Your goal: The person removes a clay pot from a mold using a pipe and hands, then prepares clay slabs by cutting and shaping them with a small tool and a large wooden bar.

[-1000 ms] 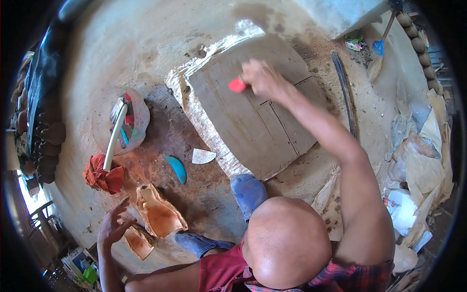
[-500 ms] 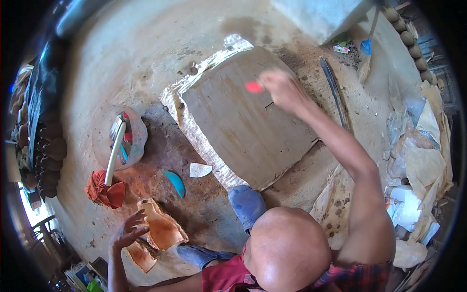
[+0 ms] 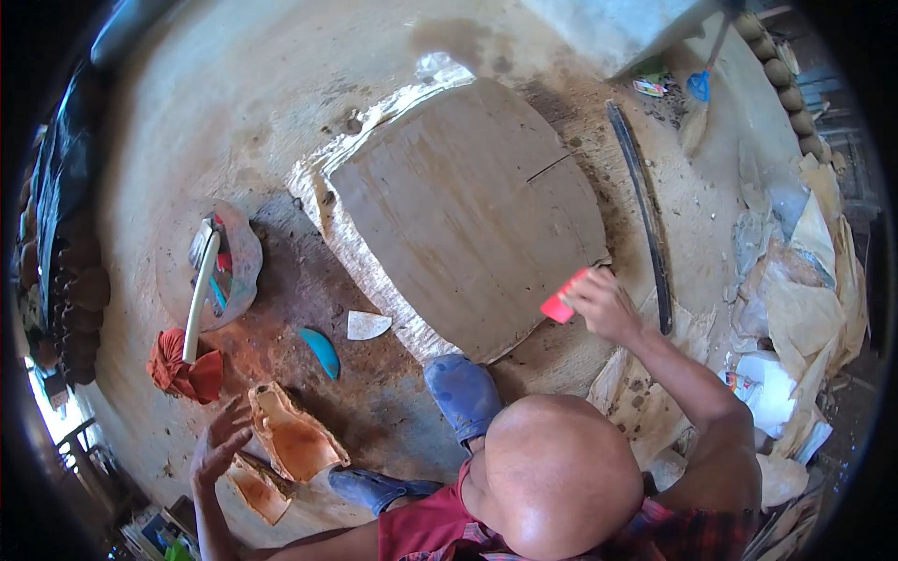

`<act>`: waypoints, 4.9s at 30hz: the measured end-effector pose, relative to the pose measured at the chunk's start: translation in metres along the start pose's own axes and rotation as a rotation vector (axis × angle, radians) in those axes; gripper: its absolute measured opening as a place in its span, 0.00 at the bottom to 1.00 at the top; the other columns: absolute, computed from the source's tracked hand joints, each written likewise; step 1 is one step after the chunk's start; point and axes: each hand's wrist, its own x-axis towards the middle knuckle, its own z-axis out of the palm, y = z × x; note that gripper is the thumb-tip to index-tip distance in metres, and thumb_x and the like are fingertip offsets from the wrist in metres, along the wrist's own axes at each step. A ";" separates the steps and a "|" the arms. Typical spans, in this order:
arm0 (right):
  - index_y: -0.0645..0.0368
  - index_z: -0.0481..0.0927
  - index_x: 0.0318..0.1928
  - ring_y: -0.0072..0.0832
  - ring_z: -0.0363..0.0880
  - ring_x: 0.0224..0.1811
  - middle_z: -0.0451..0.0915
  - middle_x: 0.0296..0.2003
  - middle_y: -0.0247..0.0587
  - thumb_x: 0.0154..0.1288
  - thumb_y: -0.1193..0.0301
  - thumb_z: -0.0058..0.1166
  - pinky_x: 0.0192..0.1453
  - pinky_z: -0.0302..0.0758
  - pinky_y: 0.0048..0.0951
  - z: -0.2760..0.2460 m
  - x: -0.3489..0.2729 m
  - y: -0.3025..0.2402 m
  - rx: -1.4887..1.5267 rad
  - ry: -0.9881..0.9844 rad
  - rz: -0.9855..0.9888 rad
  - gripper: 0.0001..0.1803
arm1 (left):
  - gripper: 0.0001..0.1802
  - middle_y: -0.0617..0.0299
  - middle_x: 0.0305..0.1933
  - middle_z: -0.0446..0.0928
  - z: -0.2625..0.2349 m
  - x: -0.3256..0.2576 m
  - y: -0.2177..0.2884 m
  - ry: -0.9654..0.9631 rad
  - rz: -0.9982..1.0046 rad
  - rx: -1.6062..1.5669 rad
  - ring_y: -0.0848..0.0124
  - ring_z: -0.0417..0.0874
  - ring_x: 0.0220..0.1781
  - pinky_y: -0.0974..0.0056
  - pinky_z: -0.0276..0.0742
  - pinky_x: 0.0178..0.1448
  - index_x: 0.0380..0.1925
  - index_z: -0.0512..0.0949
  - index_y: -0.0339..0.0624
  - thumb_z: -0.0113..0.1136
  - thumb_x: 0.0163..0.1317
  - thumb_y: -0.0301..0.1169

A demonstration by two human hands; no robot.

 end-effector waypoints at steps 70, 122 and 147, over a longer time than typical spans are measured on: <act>0.60 0.88 0.44 0.43 0.81 0.38 0.77 0.33 0.42 0.66 0.78 0.61 0.42 0.79 0.45 0.044 0.036 -0.105 -0.103 0.304 0.551 0.08 | 0.59 0.45 0.81 0.67 0.011 -0.031 -0.062 -0.117 -0.033 0.125 0.47 0.70 0.79 0.44 0.72 0.77 0.83 0.57 0.41 0.79 0.60 0.51; 0.58 0.89 0.45 0.35 0.83 0.49 0.87 0.42 0.36 0.64 0.76 0.58 0.53 0.76 0.42 0.038 0.046 -0.069 -0.001 0.160 -0.033 0.11 | 0.59 0.45 0.82 0.65 -0.010 -0.053 -0.048 0.078 0.062 -0.048 0.49 0.68 0.81 0.49 0.64 0.81 0.84 0.55 0.41 0.76 0.62 0.53; 0.61 0.85 0.36 0.46 0.82 0.37 0.80 0.35 0.46 0.72 0.75 0.56 0.44 0.79 0.48 0.024 0.060 -0.123 -0.093 0.662 0.668 0.06 | 0.53 0.42 0.74 0.77 0.012 -0.088 0.005 -0.117 0.203 0.662 0.48 0.76 0.77 0.48 0.73 0.76 0.78 0.68 0.42 0.83 0.55 0.47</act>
